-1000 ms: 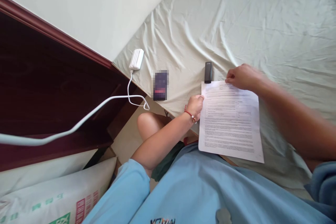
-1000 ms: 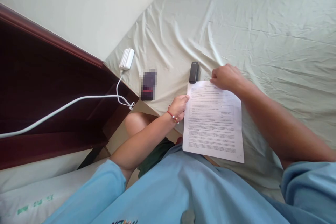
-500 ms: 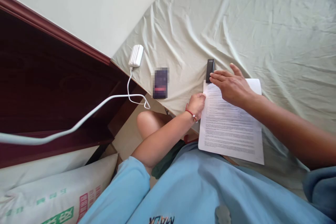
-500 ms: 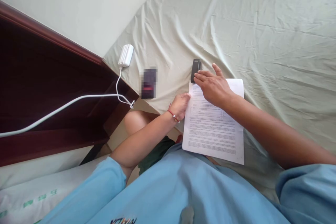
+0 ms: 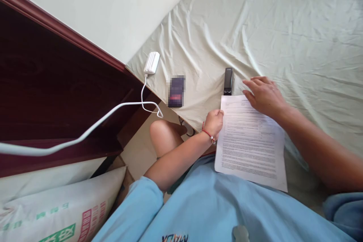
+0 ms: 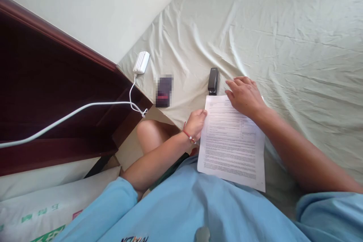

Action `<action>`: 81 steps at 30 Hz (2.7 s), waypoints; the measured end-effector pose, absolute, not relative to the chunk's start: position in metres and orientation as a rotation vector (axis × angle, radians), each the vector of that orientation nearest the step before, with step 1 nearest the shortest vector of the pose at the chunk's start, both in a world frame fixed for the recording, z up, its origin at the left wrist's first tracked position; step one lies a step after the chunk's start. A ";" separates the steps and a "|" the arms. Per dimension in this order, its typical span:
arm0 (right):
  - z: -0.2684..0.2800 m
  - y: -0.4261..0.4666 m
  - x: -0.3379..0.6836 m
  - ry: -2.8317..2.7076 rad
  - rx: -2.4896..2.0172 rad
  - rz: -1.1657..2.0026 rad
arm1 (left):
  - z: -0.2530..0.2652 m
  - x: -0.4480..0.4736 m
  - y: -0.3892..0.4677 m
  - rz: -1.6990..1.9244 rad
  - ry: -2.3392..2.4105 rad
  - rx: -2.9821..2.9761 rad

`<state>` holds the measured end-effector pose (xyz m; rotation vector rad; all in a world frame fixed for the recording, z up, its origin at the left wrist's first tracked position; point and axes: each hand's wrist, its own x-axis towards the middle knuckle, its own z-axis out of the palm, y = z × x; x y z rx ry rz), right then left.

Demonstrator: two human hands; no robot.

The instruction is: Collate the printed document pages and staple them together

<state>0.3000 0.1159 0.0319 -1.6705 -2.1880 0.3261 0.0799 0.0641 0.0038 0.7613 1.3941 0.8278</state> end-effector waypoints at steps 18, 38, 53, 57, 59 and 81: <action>0.066 0.152 0.317 -1.967 -1.468 0.766 | 0.015 0.038 0.030 0.893 1.368 1.338; 0.015 0.161 0.340 -1.170 -1.143 1.549 | -0.005 0.009 0.017 0.900 1.363 1.253; 0.014 0.162 0.339 -1.082 -1.052 1.483 | -0.002 0.011 0.023 0.854 1.285 1.176; 0.019 0.160 0.338 -1.092 -1.074 1.503 | -0.003 0.010 0.019 0.898 1.275 1.169; 0.021 0.159 0.338 -1.103 -1.107 1.504 | -0.003 0.009 0.018 0.912 1.271 1.134; 0.007 0.161 0.342 -1.267 -1.201 1.492 | -0.006 0.007 0.025 0.917 1.229 0.958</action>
